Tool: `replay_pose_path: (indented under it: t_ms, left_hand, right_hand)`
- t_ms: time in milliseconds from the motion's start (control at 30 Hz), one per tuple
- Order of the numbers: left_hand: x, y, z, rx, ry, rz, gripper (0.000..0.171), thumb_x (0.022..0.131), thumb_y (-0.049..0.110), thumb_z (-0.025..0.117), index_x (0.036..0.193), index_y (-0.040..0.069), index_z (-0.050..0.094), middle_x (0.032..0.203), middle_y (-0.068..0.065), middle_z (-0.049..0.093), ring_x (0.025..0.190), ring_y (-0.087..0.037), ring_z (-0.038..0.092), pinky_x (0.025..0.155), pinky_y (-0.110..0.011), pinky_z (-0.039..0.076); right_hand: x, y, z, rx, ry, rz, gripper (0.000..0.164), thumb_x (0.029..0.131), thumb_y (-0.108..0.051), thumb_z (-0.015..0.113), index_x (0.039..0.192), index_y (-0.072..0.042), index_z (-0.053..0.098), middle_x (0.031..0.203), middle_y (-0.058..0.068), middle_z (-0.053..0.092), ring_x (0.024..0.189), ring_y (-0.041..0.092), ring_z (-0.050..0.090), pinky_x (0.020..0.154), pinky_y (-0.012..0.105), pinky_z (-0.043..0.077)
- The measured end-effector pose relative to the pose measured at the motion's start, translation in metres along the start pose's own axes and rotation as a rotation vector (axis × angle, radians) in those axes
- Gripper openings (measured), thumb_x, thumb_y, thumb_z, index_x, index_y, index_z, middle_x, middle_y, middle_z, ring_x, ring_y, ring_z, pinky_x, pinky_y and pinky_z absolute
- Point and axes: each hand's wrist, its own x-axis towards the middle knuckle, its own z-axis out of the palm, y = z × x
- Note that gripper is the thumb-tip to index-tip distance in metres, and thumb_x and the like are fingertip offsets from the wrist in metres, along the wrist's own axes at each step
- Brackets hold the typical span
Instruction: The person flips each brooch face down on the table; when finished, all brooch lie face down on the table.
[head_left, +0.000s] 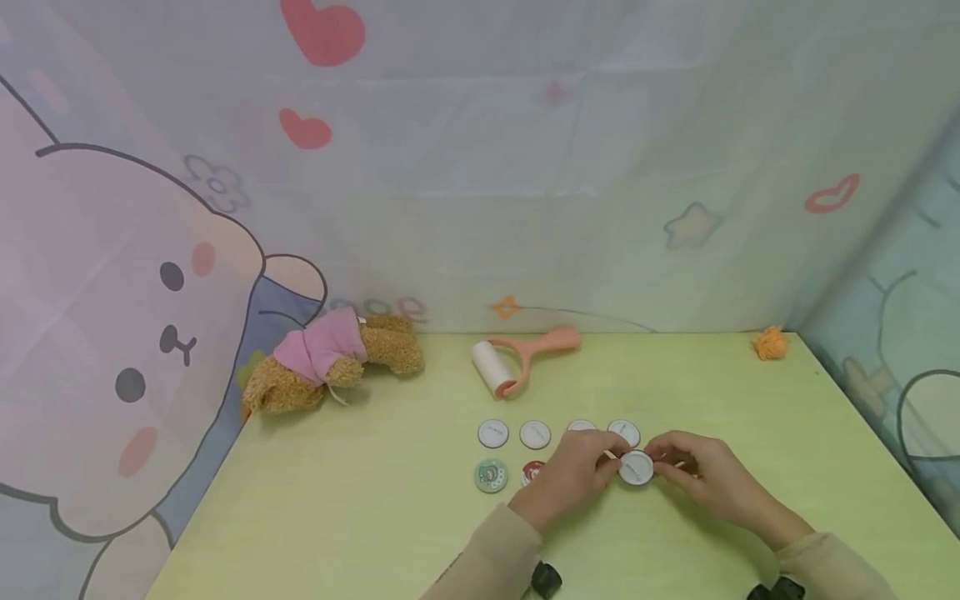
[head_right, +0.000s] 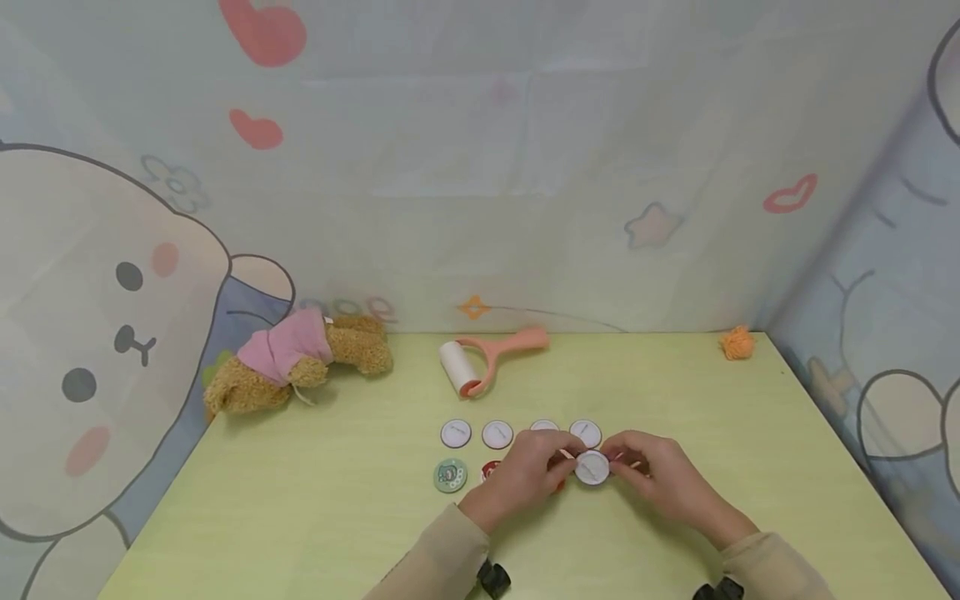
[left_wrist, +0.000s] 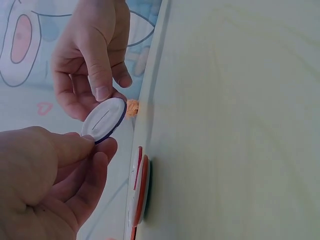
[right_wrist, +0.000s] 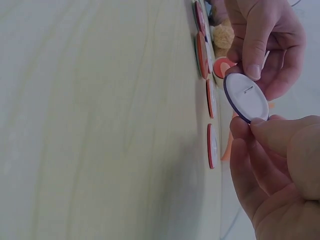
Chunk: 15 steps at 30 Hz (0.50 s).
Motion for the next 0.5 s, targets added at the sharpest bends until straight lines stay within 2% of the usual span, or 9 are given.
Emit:
replay_pose_path:
  t_ms: [233, 500]
  left_hand:
    - [-0.0016, -0.0023, 0.0013, 0.066, 0.039, 0.065, 0.015, 0.094, 0.003, 0.076, 0.108, 0.008, 0.08, 0.109, -0.001, 0.077, 0.098, -0.005, 0.07, 0.084, -0.005, 0.048]
    - [-0.0006, -0.0033, 0.0002, 0.022, 0.012, 0.11, 0.018, 0.091, 0.0, 0.078, 0.109, 0.001, 0.08, 0.111, -0.007, 0.077, 0.096, -0.008, 0.074, 0.084, -0.004, 0.048]
  right_hand:
    - [-0.0002, 0.0022, 0.0015, 0.017, 0.015, -0.024, 0.029, 0.09, 0.003, 0.078, 0.112, -0.016, 0.073, 0.108, 0.002, 0.075, 0.086, 0.008, 0.074, 0.066, 0.027, 0.061]
    - [0.0004, 0.004, -0.0005, -0.002, 0.015, -0.048, 0.033, 0.088, 0.006, 0.079, 0.112, -0.017, 0.074, 0.112, 0.003, 0.074, 0.084, 0.006, 0.072, 0.064, 0.027, 0.061]
